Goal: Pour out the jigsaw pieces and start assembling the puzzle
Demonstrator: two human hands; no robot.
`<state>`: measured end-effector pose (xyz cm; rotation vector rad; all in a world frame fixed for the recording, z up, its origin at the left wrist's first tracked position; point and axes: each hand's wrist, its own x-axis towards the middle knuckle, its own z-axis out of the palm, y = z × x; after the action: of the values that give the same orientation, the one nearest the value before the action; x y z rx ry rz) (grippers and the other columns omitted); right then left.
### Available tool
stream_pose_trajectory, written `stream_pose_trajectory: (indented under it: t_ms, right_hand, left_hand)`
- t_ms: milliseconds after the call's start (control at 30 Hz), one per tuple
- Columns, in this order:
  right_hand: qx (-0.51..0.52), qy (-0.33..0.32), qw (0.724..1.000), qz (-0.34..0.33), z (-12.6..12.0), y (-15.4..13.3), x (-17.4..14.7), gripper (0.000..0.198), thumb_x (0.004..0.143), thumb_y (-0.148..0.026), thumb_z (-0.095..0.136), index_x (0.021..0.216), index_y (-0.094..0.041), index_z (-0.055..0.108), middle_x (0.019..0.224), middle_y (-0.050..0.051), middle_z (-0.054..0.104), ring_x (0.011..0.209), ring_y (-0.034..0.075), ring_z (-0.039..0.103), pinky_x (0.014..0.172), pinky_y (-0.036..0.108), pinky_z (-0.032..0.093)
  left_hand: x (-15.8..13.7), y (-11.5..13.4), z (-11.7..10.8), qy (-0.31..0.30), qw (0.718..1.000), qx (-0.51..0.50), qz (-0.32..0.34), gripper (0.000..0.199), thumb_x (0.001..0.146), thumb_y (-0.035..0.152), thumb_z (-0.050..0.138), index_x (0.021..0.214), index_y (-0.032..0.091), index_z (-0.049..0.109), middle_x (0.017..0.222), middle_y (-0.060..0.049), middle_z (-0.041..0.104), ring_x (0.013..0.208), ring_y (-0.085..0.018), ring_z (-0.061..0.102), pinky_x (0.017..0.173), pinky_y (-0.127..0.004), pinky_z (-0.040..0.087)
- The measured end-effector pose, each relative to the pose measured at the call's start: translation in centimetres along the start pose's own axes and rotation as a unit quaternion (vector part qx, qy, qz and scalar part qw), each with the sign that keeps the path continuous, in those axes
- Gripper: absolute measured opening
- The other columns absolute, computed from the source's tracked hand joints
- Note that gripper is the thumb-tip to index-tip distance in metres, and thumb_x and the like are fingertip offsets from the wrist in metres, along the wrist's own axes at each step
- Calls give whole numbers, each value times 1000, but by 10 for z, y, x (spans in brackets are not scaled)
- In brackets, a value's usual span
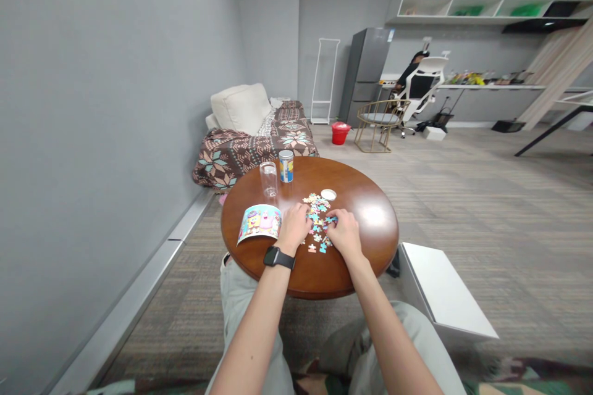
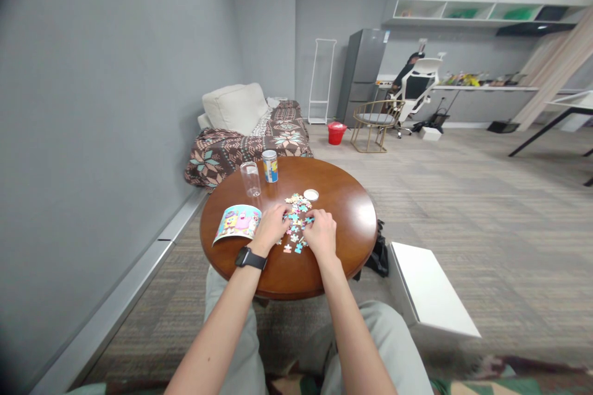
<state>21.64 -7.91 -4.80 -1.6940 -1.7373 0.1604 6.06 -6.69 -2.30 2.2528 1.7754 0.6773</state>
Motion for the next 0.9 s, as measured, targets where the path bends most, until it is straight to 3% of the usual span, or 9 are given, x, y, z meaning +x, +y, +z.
stream_pose_trajectory:
  t_ms: [567, 667, 767, 833, 900]
  right_hand:
    - [-1, 17, 1000, -7, 3, 1, -1, 15, 85, -15, 56, 90, -19, 70, 101, 9, 65, 98, 25, 57, 85, 37, 42]
    - [-1, 14, 1000, -7, 4, 1, -1, 16, 86, -16, 55, 90, -19, 70, 102, 9, 65, 99, 25, 57, 86, 37, 42]
    - [-1, 16, 1000, -6, 4, 0, -1, 17, 86, -15, 54, 89, -19, 70, 101, 9, 65, 98, 25, 57, 86, 37, 42]
    - [-3, 18, 1000, -6, 4, 0, -1, 17, 86, -15, 53, 88, -19, 70, 100, 9, 65, 97, 25, 56, 85, 37, 42]
    - [-4, 20, 1000, -7, 5, 0, -2, 18, 86, -15, 52, 87, -19, 69, 100, 9, 65, 97, 25, 56, 84, 36, 41]
  left_hand:
    - [0, 3, -5, 25, 1000, 1, -6, 23, 94, 16, 48, 97, 17, 71, 108, -8, 72, 105, -23, 64, 98, -37, 47]
    - [2, 5, -1, 39, 999, -11, -2, 31, 98, 23, 44, 115, 16, 68, 127, -10, 68, 118, -24, 62, 106, -37, 45]
    - [8, 5, 7, 35, 999, 11, 16, 46, 98, 27, 45, 140, 12, 52, 155, -14, 46, 144, -26, 41, 120, -39, 33]
    - [11, 2, 13, 6, 999, 26, 26, 51, 98, 30, 44, 145, 11, 46, 160, -15, 38, 151, -27, 30, 124, -44, 26]
    - [13, 0, 16, -24, 999, 33, 26, 49, 99, 33, 41, 143, 12, 49, 159, -15, 40, 151, -28, 30, 124, -49, 24]
